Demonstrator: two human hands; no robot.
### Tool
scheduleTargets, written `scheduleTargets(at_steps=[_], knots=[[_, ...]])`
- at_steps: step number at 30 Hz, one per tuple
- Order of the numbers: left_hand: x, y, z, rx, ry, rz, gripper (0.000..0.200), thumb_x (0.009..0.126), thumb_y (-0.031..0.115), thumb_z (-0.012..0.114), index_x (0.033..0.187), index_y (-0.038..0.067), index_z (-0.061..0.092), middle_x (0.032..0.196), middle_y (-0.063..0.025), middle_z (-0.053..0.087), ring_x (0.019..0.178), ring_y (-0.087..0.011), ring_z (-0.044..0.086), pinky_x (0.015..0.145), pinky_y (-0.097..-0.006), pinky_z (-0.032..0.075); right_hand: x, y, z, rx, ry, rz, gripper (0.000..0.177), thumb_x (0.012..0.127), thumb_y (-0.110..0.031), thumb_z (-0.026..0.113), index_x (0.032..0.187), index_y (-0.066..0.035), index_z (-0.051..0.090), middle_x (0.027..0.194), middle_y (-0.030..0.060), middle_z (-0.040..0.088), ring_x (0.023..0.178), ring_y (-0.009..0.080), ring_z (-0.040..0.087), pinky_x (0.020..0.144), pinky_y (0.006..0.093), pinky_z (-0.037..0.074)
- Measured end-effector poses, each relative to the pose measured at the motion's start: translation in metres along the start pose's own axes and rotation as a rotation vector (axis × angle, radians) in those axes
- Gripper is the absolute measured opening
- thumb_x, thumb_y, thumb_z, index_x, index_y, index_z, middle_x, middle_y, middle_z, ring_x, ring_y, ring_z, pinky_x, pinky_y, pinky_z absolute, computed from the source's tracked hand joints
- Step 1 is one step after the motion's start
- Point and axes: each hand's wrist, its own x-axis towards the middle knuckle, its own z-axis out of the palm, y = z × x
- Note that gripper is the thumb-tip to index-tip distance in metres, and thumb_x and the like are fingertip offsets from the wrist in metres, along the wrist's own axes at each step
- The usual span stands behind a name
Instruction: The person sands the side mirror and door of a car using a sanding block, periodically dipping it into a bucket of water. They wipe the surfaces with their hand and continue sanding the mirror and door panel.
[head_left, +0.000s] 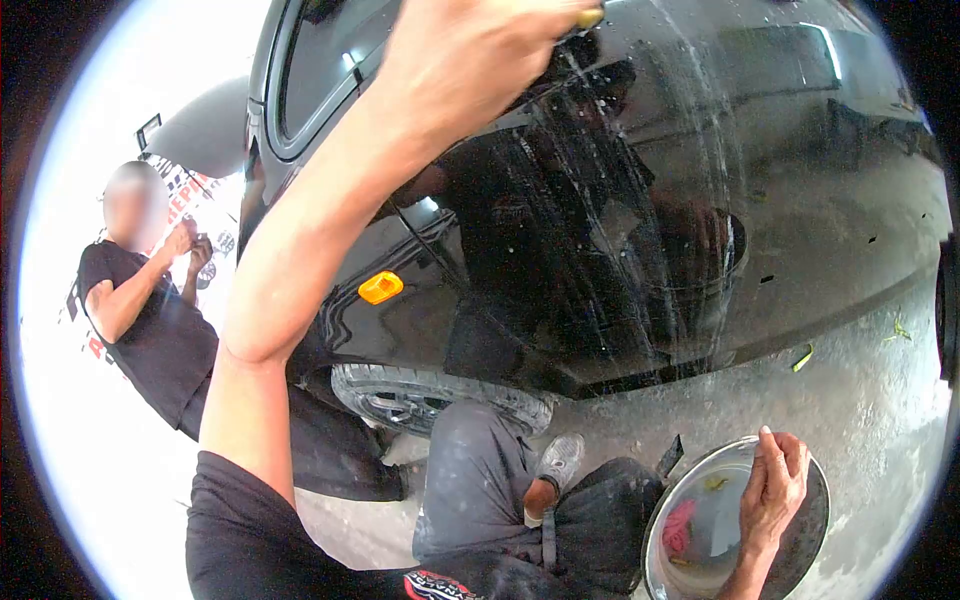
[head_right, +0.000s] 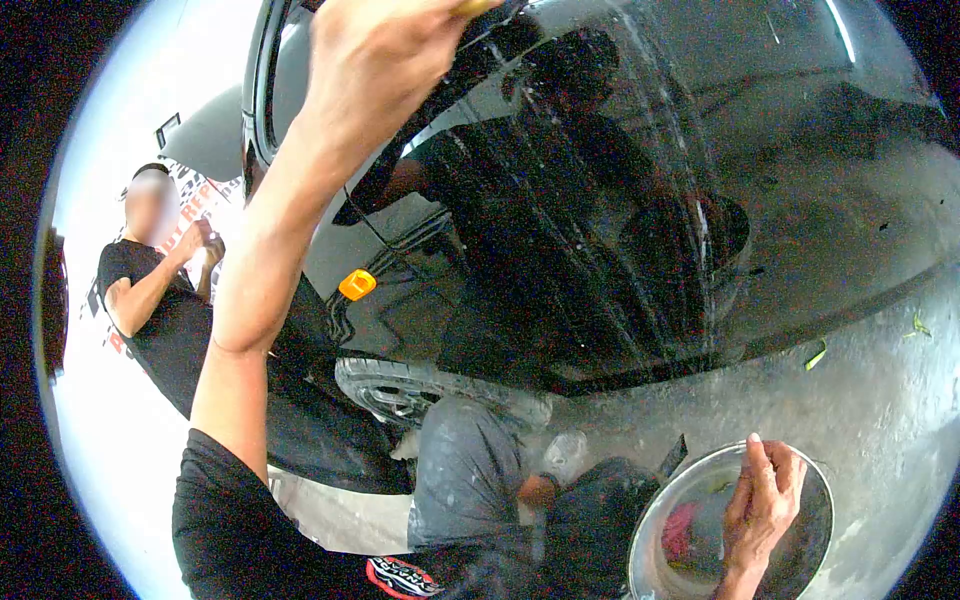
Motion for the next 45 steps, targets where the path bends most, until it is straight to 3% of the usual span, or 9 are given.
scheduleTargets(at_steps=[3,8,13,18,30,33,38,45], knots=[[0.013,0.004,0.011,0.051,-0.030,0.055,0.008,0.081,0.000,0.066,0.082,0.004,0.059,0.082,-0.0101,0.054,0.076,-0.0276,0.058,0.067,-0.0389,0.048,-0.002,0.005,0.006,-0.003,-0.017,-0.020,0.027,0.091,0.004,0.066,0.117,-0.003,0.071,0.101,0.0148,0.066,0.089,0.0308,0.063,0.078,0.0401,0.052],[-0.029,0.006,0.001,-0.021,0.008,-0.043,0.009,0.079,-0.005,0.066,0.081,0.003,0.064,0.077,-0.0089,0.054,0.069,-0.0253,0.056,0.061,-0.0357,0.047,0.001,0.001,-0.004,-0.032,0.020,-0.002,0.029,0.091,0.003,0.066,0.118,-0.004,0.071,0.102,0.0141,0.066,0.090,0.0301,0.063,0.079,0.0394,0.053],[0.001,0.004,0.012,-0.028,0.003,0.037,0.011,0.078,-0.005,0.068,0.082,0.003,0.062,0.081,-0.0094,0.056,0.076,-0.0271,0.059,0.066,-0.0374,0.048,-0.002,0.008,0.005,-0.024,-0.011,0.007,0.032,0.088,0.004,0.066,0.119,-0.006,0.071,0.103,0.0141,0.066,0.092,0.0321,0.063,0.081,0.0420,0.052],[-0.008,0.010,0.007,-0.037,0.003,-0.003,0.009,0.080,-0.003,0.069,0.083,0.003,0.063,0.081,-0.0098,0.057,0.075,-0.0278,0.059,0.066,-0.0380,0.048,0.000,0.006,-0.001,-0.010,-0.011,0.041,0.035,0.088,0.004,0.067,0.121,-0.007,0.070,0.104,0.0142,0.066,0.093,0.0332,0.063,0.083,0.0434,0.052],[0.007,0.000,0.010,0.018,-0.054,-0.021,0.007,0.082,-0.002,0.066,0.084,0.003,0.061,0.082,-0.0114,0.058,0.078,-0.0290,0.061,0.068,-0.0389,0.049,-0.001,0.008,0.002,-0.026,-0.001,0.013,0.030,0.090,0.005,0.066,0.118,-0.004,0.071,0.103,0.0146,0.066,0.091,0.0301,0.064,0.080,0.0393,0.053],[-0.004,0.010,0.005,-0.032,0.056,-0.004,0.007,0.081,-0.004,0.066,0.081,0.002,0.062,0.080,-0.0114,0.059,0.074,-0.0290,0.061,0.065,-0.0377,0.050,0.001,0.002,-0.003,-0.024,-0.011,0.023,0.028,0.092,0.004,0.065,0.117,-0.004,0.072,0.103,0.0144,0.066,0.091,0.0300,0.064,0.079,0.0390,0.052],[0.001,-0.002,-0.014,0.002,0.037,-0.113,0.009,0.079,-0.008,0.069,0.081,0.000,0.067,0.078,-0.0119,0.061,0.069,-0.0271,0.063,0.062,-0.0357,0.051,0.000,0.006,-0.005,-0.039,0.018,0.020,0.025,0.093,0.001,0.066,0.117,-0.004,0.072,0.103,0.0137,0.065,0.090,0.0297,0.063,0.078,0.0394,0.052],[-0.021,0.012,-0.008,0.006,0.120,-0.064,0.010,0.078,-0.008,0.069,0.081,0.001,0.067,0.077,-0.0108,0.062,0.069,-0.0253,0.063,0.061,-0.0362,0.051,-0.002,0.008,-0.005,-0.039,0.011,0.006,0.031,0.091,0.003,0.066,0.120,-0.007,0.071,0.103,0.0135,0.065,0.090,0.0303,0.063,0.078,0.0395,0.052]])
